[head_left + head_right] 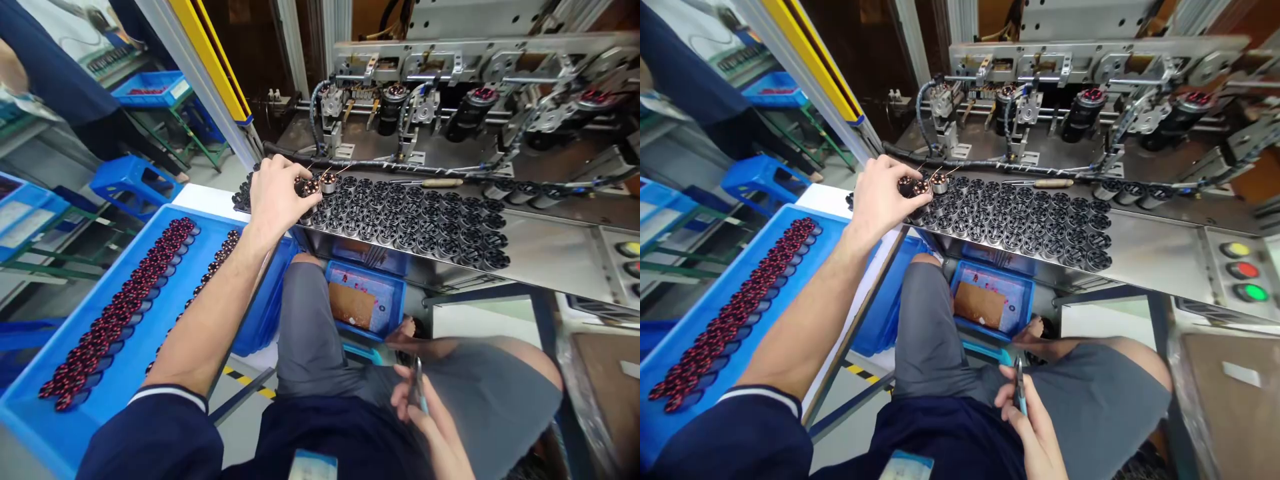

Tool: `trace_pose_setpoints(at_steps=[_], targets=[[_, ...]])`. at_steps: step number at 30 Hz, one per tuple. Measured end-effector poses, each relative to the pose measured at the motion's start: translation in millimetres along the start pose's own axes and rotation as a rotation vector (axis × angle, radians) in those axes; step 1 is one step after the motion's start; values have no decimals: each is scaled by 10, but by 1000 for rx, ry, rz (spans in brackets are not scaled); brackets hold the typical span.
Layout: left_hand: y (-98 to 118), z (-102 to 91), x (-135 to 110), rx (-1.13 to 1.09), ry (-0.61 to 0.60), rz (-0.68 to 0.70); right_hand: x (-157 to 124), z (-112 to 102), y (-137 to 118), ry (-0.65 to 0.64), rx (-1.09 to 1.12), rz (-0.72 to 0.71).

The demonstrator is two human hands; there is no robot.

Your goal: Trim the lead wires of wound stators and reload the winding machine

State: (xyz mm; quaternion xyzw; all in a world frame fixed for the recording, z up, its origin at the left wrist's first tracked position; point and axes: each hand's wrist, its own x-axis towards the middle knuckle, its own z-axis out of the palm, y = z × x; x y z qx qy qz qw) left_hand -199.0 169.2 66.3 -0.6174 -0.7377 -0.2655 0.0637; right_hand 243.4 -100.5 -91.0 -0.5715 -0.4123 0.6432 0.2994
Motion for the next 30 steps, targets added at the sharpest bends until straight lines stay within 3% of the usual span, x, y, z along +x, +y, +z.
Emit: trace_pose_setpoints(at_steps=[5, 9, 11, 13, 14, 18, 20, 22, 30], targets=[[-28, 32, 37, 0, -20, 15, -16, 106, -44, -30, -10, 20], [53, -278, -164, -92, 113, 110, 102, 160, -337, -105, -111, -112], [234, -474, -479, -217, 214, 209, 143, 208, -559, -62, -159, -227], [492, -590, -887, -392, 231, 301, 163, 275, -802, 1, -191, -397], [628, -605, -1101, -459, 196, 356, 174, 315, -920, 64, -144, -511], [1046, -454, -1860, -659, 55, 529, 294, 498, -1312, 249, -56, -635], [1139, -350, -2120, -742, -64, 439, 377, 574, -1444, 215, -42, -811], [1165, -267, -2287, -845, -156, 294, 429, 614, -1525, 175, -66, -851], [1080, 141, -2521, -1657, -357, -22, 412, 655, -1453, 123, -21, -769]])
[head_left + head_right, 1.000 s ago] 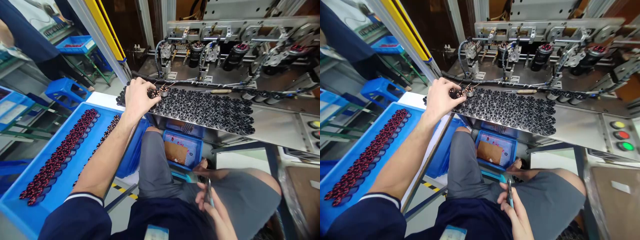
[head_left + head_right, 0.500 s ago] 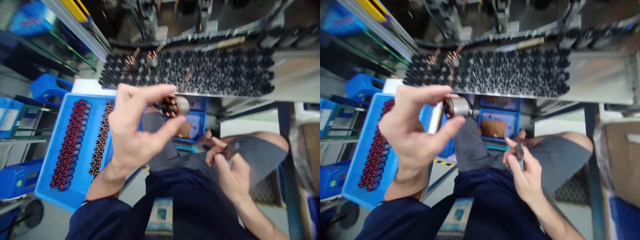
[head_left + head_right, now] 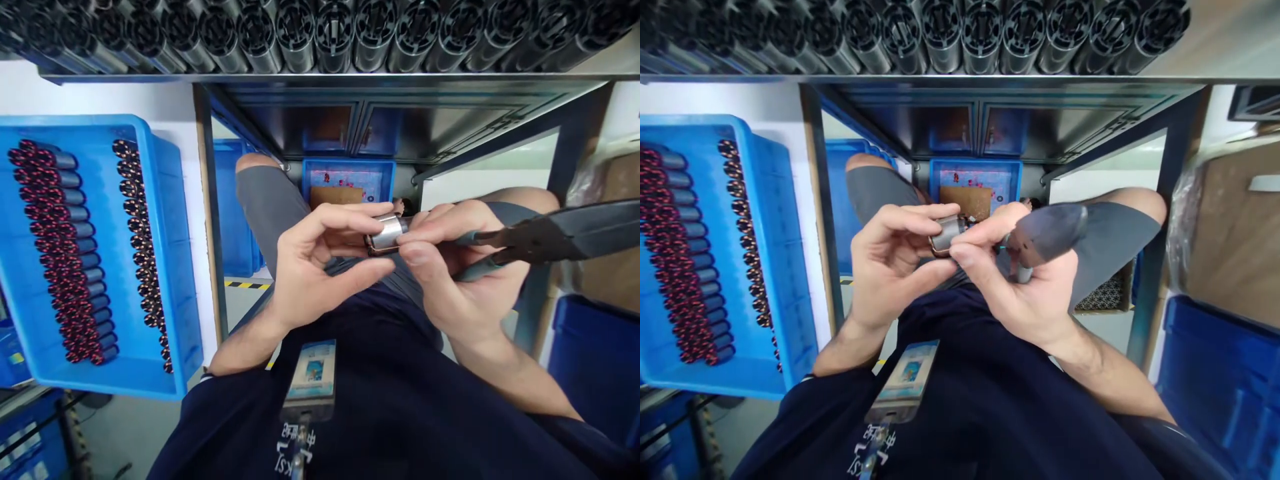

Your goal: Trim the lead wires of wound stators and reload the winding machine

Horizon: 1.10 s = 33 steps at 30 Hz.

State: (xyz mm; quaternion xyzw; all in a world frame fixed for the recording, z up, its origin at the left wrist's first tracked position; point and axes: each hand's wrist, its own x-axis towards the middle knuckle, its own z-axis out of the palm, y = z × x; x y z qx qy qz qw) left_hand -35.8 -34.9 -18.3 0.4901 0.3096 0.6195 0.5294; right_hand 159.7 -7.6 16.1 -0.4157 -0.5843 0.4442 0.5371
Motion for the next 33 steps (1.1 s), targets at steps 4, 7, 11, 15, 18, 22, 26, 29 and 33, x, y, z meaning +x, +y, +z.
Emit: trace_pose_setpoints(at_steps=[4, 7, 11, 15, 18, 22, 26, 29, 33], targets=[[-123, 27, -15, -150, 71, -117, -29, -49, -106, -20, -69, 13], [-121, 44, -4, -98, 153, -159, -79, -235, -219, -133, -207, 125], [-96, 6, 27, 34, 197, -122, -171, -478, -253, -373, -419, 120], [-103, -27, 45, 81, 170, -49, -202, -523, -190, -442, -461, 104], [-119, -17, 47, 108, 160, 56, -176, -484, -166, -440, -470, 100], [-145, 12, 48, 141, 168, 131, -151, -446, -171, -431, -472, 80], [-197, 45, 47, 194, 201, 198, -171, -415, -159, -391, -489, 66], [-222, 47, 19, 262, 245, 235, -172, -364, -112, -347, -483, 64], [-152, 1, -16, 266, 209, 154, -128, -272, -19, -193, -328, 153]])
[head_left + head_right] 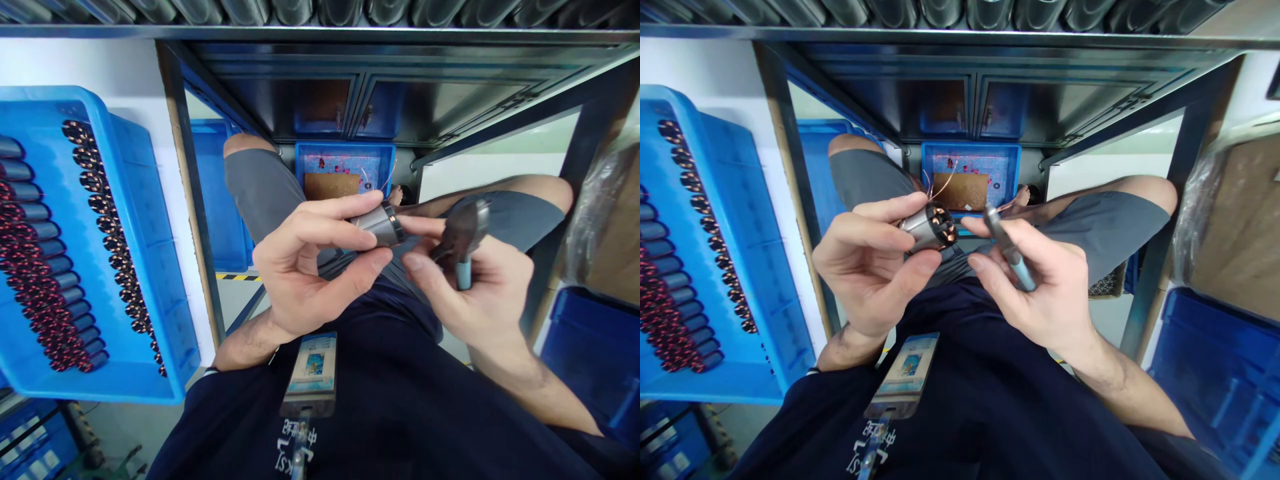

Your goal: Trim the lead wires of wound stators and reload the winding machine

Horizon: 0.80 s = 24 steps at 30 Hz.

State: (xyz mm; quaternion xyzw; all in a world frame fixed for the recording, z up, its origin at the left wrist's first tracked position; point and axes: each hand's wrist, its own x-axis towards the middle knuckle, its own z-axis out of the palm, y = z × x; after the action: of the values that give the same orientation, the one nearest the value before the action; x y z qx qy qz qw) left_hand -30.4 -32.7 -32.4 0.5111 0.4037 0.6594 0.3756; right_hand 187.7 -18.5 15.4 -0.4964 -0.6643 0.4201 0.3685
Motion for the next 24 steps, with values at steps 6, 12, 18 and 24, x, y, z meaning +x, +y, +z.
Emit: trace_pose_setpoints(at_steps=[6, 12, 18, 24], targets=[[144, 190, 234, -91, -174, -570, 53, 74, 34, -59, 271, 98], [210, 238, 268, -110, -201, -578, 42, 37, 65, 12, 201, 32], [154, -103, 21, -124, -318, -407, 39, 24, 57, 38, 213, 45], [126, -42, 76, -135, -342, -299, 34, 29, 29, 35, 162, 44]])
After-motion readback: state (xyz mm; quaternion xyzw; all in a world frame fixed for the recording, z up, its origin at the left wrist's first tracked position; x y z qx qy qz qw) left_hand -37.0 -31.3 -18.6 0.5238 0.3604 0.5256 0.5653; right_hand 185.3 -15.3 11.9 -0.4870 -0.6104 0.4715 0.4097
